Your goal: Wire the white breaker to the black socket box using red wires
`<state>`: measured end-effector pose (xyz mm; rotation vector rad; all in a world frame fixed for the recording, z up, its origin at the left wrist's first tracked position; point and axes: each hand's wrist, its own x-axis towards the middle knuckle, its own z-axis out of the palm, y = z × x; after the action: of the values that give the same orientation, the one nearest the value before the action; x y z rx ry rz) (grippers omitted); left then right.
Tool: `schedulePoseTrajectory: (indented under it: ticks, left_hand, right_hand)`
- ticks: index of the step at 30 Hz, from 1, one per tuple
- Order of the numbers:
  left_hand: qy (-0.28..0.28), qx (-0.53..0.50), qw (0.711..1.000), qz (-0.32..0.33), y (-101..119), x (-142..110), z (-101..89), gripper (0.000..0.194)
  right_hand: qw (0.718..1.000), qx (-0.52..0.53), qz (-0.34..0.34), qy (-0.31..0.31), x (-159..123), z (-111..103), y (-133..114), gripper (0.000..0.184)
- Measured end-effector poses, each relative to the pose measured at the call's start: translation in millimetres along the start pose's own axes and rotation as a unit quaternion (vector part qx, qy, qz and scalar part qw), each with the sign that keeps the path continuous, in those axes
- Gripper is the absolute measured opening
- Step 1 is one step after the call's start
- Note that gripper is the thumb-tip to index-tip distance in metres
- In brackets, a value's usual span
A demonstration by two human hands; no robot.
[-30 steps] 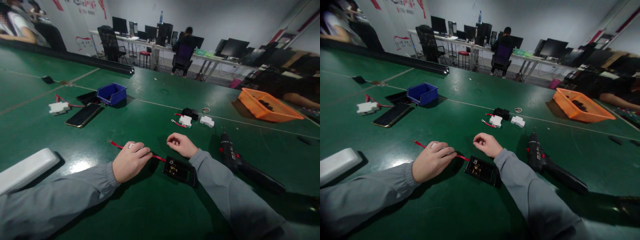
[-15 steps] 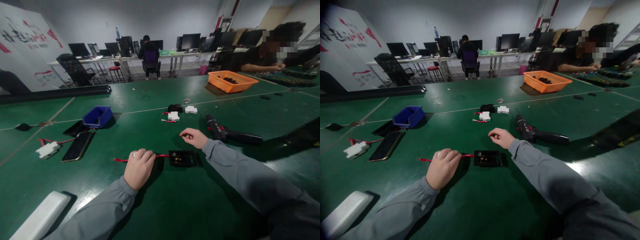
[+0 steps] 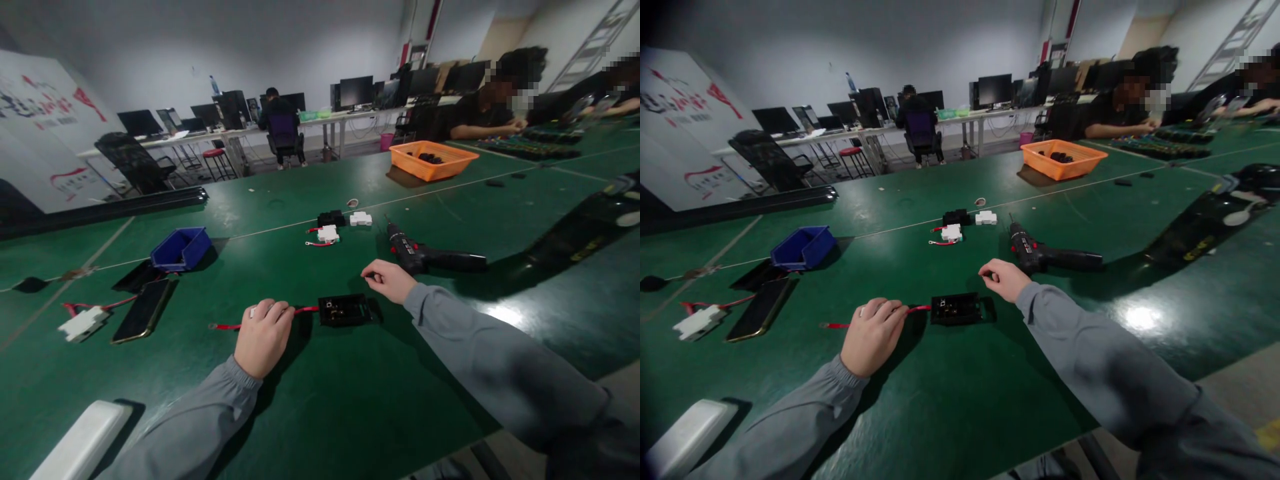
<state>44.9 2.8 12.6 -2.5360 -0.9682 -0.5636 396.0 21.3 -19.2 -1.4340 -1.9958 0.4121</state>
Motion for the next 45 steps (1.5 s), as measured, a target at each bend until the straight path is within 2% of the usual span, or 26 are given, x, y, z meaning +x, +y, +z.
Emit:
schedulePoseTrajectory:
  ticks: [3, 10, 14, 20, 28, 40, 45]
  left_hand:
    - [0.007, 0.002, 1.0, 0.002, 0.8, 0.1, -0.3, 0.017]
    - [-0.016, 0.009, 1.0, -0.01, 1.0, 0.5, 0.5, 0.017]
    - [-0.019, 0.016, 1.0, -0.014, 0.3, -0.2, 2.6, 0.016]
    - [-0.024, 0.012, 1.0, -0.015, 1.0, -0.1, 2.2, 0.016]
    - [-0.024, 0.01, 1.0, -0.015, 0.7, -0.8, 2.8, 0.017]
    - [-0.02, 0.016, 1.0, -0.015, 1.3, 1.1, 2.1, 0.015]
    - [-0.028, 0.017, 0.999, -0.014, 1.3, -0.1, 2.1, 0.015]
  right_hand:
    - [1.0, -0.006, -0.011, -0.004, -0.1, 0.4, 0.8, 0.015]
    - [1.0, -0.013, 0.002, 0.008, -3.2, 1.6, 2.8, 0.017]
    - [1.0, -0.026, 0.007, 0.015, -2.0, 2.9, 4.4, 0.024]
    - [0.999, -0.043, 0.007, -0.003, -1.6, 2.9, 4.3, 0.017]
    - [0.998, -0.066, -0.003, -0.01, -2.3, -1.6, -1.5, 0.028]
    - [0.999, -0.052, -0.006, -0.007, -1.3, 0.7, 0.3, 0.022]
    - [0.999, -0.033, -0.018, 0.017, -2.4, -4.8, -7.0, 0.024]
